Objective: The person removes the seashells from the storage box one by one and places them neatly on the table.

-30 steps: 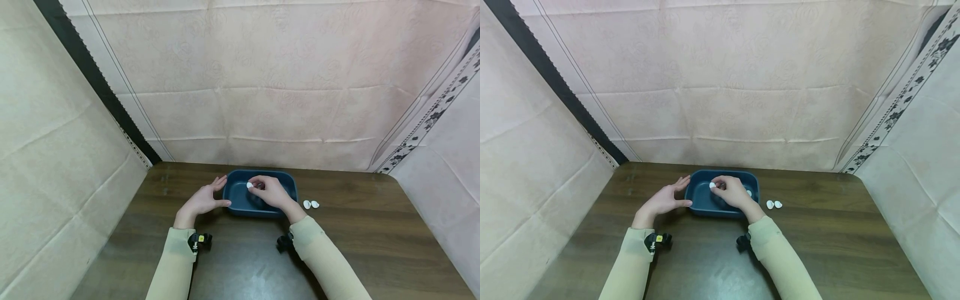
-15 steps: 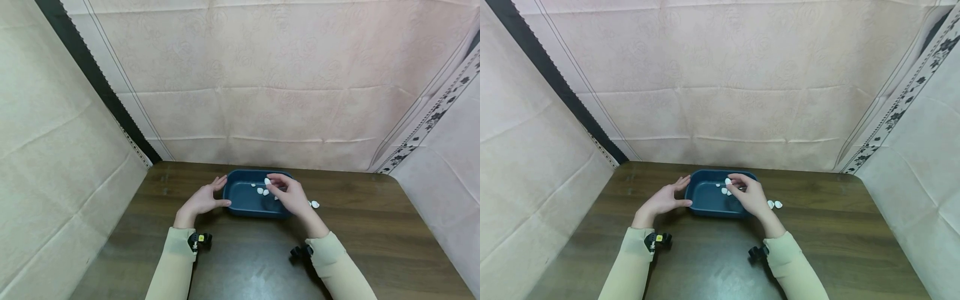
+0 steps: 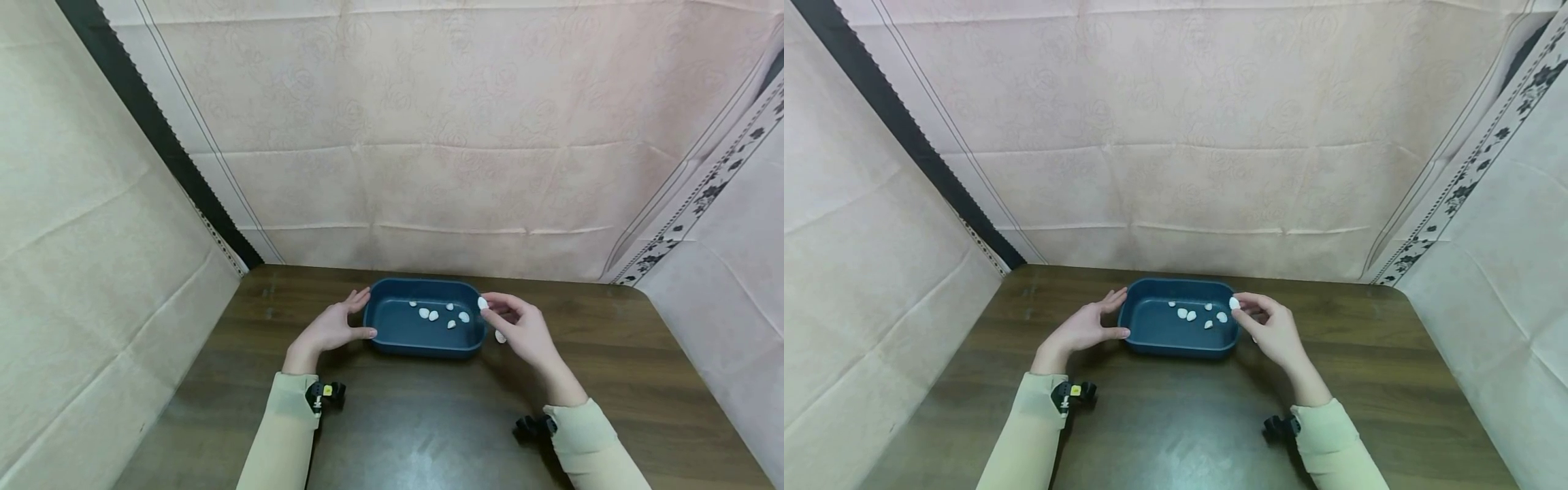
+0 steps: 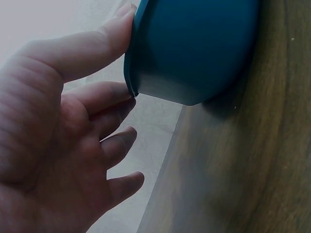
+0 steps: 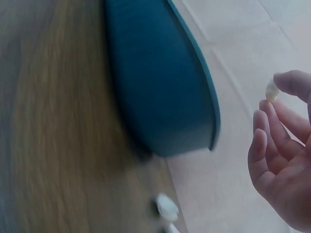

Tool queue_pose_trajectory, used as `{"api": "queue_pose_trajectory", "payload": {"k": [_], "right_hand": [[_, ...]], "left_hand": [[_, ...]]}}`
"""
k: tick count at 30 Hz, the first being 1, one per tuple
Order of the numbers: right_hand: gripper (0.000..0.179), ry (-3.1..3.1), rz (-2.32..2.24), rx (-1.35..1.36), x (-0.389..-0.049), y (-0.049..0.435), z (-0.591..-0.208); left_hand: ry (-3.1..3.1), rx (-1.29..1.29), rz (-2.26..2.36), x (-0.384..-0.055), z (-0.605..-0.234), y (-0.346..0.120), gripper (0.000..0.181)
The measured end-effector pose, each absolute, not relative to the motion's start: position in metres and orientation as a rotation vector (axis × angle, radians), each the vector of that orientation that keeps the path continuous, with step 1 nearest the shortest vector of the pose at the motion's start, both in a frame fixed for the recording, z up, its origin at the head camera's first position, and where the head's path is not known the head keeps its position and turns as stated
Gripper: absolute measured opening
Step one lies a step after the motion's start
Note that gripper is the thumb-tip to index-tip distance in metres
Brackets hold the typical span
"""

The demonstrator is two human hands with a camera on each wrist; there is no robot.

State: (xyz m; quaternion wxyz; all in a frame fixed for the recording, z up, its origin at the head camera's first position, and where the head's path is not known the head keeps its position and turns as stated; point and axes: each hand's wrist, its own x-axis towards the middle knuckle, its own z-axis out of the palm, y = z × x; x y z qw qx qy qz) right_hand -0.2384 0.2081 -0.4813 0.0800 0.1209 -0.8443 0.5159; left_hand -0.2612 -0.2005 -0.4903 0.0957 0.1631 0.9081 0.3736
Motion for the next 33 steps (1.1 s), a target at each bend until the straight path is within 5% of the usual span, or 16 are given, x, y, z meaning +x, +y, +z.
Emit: {"api": "queue_pose_trajectory", "payload": {"k": [33], "right_hand": [[0.045,-2.772,1.45,0.245,-0.246,0.295,-0.486]], "left_hand": [[2.678,0.504,1.126,-0.263,-0.493,-0.199,0.089]]}}
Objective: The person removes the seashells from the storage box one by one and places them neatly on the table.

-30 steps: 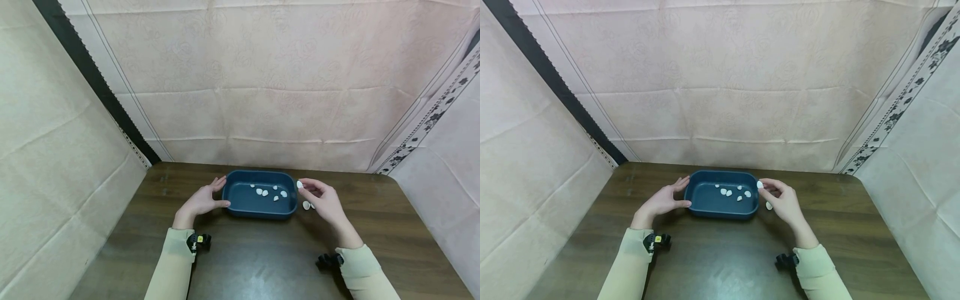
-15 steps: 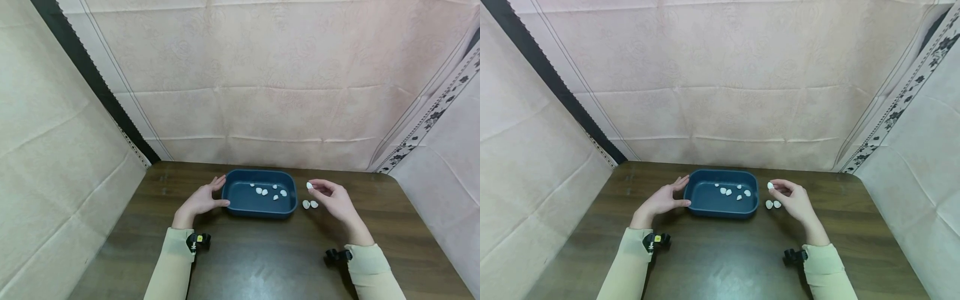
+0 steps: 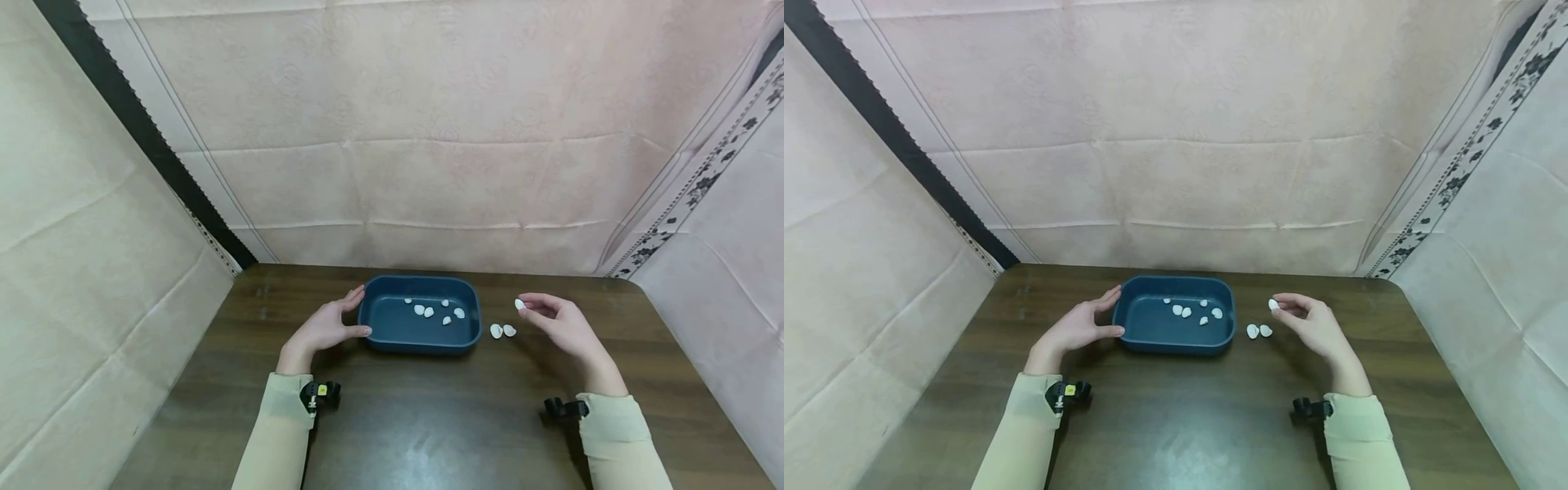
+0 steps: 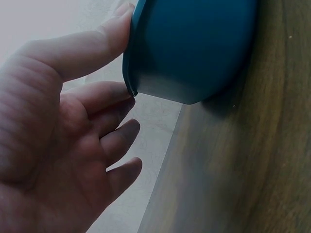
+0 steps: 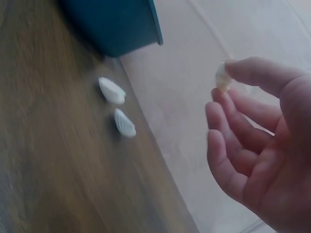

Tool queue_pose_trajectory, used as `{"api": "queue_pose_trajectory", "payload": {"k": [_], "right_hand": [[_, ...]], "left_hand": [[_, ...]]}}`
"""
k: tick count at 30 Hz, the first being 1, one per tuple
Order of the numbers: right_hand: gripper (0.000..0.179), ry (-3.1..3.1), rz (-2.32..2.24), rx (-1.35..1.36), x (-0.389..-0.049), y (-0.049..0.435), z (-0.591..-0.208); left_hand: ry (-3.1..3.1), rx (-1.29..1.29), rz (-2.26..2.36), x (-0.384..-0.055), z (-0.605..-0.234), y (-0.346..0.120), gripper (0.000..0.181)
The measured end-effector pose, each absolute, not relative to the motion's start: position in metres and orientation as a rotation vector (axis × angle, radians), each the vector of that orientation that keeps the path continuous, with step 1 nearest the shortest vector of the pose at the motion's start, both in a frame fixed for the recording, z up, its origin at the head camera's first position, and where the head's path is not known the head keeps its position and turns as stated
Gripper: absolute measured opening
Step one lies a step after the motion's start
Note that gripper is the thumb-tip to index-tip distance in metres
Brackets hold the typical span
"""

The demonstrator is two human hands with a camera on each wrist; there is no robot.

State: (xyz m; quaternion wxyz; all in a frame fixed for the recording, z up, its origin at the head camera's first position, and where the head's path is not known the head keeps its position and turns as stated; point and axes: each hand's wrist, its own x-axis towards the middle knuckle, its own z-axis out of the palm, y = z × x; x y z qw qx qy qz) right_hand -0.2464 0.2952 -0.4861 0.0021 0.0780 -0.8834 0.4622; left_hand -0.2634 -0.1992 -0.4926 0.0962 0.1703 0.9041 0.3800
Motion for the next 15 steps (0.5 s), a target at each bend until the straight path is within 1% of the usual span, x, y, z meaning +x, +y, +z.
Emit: {"api": "queue_pose_trajectory", "payload": {"k": [5,12,15], "right_hand": [[0.048,-2.852,1.415,0.225,-0.248,0.308,-0.493],[0.044,-2.891,1.497,0.268,-0.252,0.319,-0.506],[0.044,-2.95,1.456,0.286,-0.252,0.321,-0.509]], "left_hand": [[2.681,0.513,1.121,-0.264,-0.492,-0.2,0.088],[2.675,0.499,1.13,-0.263,-0.49,-0.198,0.087],[2.673,0.493,1.133,-0.263,-0.49,-0.198,0.087]]}}
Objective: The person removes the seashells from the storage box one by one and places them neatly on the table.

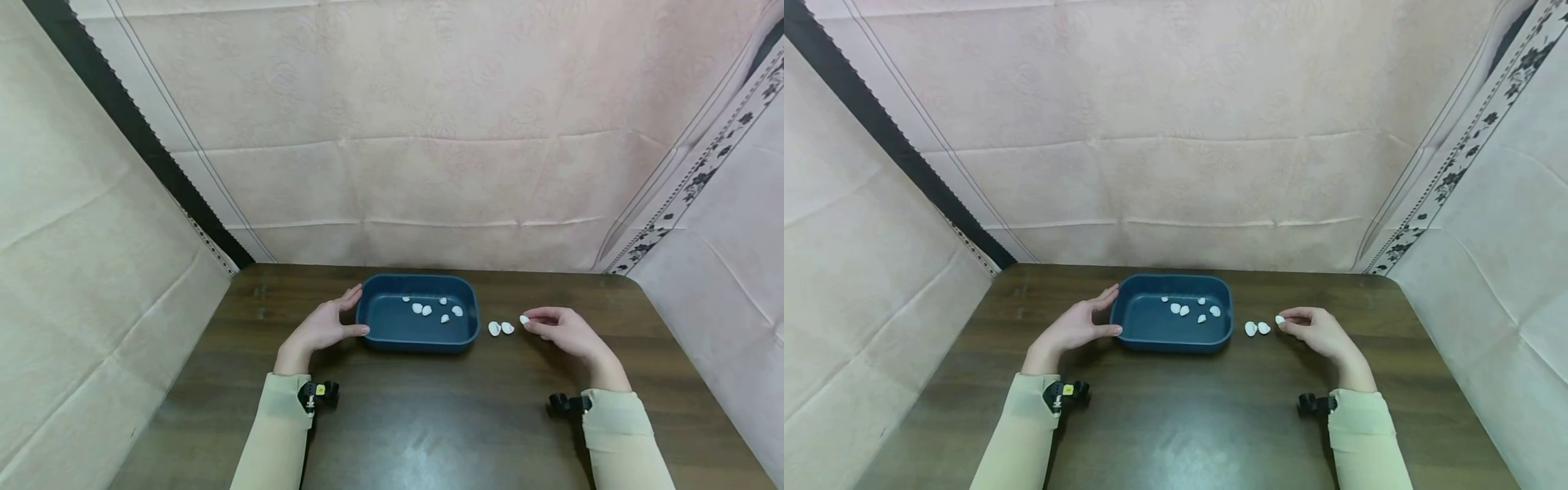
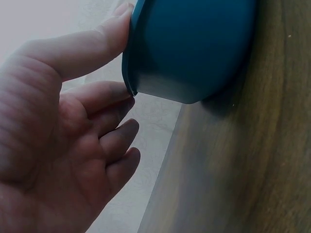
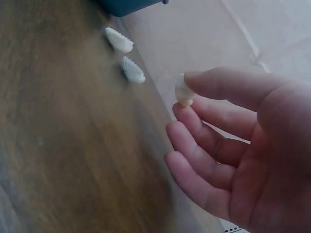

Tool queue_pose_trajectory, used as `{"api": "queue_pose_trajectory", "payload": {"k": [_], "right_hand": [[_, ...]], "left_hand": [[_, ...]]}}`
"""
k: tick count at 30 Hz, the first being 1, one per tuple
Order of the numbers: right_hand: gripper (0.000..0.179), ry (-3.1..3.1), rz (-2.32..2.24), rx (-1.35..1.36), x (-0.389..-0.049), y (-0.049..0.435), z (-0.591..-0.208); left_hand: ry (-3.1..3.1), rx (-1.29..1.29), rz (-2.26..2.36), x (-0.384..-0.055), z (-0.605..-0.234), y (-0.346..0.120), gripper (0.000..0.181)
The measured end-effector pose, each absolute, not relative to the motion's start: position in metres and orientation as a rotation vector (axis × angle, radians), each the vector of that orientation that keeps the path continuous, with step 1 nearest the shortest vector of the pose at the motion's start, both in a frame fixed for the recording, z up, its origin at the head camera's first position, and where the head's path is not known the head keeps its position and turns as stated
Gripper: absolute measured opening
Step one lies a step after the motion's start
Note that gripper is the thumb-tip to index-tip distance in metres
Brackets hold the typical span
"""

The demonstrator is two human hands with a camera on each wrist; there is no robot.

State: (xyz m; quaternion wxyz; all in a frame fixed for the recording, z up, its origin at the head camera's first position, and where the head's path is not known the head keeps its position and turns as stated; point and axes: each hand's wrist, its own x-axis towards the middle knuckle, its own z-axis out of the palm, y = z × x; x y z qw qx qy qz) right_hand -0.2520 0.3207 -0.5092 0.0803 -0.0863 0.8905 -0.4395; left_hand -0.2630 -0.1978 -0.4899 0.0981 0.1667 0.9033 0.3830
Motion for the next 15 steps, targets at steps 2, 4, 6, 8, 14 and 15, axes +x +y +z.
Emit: {"api": "queue_pose_trajectory", "payload": {"k": [2,4,6,8,14,15], "right_hand": [[0.043,2.692,-1.243,-0.255,-0.2524,0.3202,-0.5106],[0.042,2.73,-1.163,-0.273,-0.2524,0.3198,-0.5114],[0.039,2.762,-1.105,-0.286,-0.2523,0.3189,-0.512],[0.038,2.772,-1.082,-0.287,-0.2519,0.3178,-0.5123],[0.036,2.793,-1.061,-0.29,-0.2535,0.3149,-0.5156],[0.036,2.797,-1.06,-0.29,-0.2539,0.3145,-0.5163]], "left_hand": [[2.674,0.495,1.132,-0.2633,-0.4903,-0.1984,0.087],[2.674,0.493,1.132,-0.2634,-0.4904,-0.1988,0.087],[2.672,0.494,1.132,-0.2638,-0.4905,-0.1988,0.087],[2.67,0.497,1.132,-0.2641,-0.4906,-0.199,0.088],[2.661,0.497,1.141,-0.2643,-0.4902,-0.1987,0.088],[2.662,0.496,1.139,-0.2644,-0.4904,-0.1987,0.088]]}}
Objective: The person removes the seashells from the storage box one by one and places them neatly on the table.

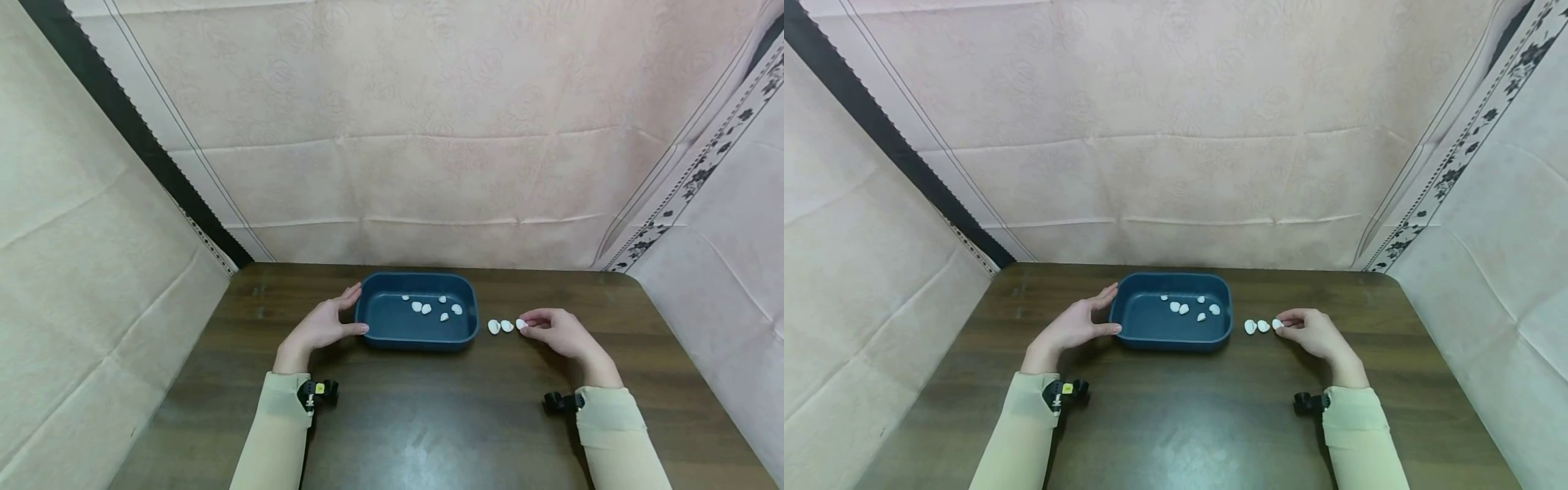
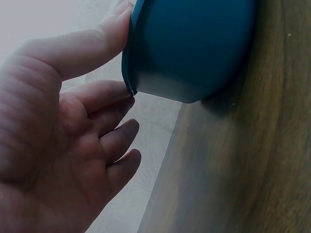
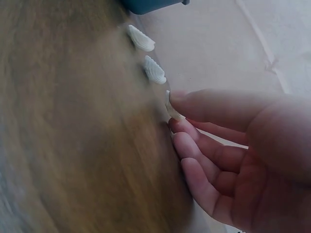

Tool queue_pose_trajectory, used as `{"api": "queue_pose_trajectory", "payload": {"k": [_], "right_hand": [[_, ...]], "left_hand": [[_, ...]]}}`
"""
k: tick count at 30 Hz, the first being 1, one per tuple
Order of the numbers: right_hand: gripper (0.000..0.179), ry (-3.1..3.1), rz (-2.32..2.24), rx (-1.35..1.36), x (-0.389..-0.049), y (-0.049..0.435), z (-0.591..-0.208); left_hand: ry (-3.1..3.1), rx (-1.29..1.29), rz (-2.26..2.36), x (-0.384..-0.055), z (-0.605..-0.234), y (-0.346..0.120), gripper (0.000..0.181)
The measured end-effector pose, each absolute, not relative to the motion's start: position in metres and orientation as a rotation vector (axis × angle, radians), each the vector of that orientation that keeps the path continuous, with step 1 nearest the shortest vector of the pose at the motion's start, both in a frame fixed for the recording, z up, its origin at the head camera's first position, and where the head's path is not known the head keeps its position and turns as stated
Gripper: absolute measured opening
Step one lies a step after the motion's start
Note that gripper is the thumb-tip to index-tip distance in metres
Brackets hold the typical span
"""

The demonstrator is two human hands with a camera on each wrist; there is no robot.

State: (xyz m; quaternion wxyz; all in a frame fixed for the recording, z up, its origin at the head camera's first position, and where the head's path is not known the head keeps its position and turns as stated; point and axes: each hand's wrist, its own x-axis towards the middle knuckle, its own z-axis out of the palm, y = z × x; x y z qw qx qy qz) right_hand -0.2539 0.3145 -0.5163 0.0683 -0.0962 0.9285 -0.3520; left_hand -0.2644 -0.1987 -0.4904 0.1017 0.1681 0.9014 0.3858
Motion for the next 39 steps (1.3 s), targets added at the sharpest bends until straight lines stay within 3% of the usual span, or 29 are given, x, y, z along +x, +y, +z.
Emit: {"api": "queue_pose_trajectory", "payload": {"k": [39], "right_hand": [[0.041,2.762,-1.131,-0.248,-0.2556,0.3133,-0.5213]], "left_hand": [[2.673,0.5,1.102,-0.264,-0.4906,-0.1986,0.09]]}}
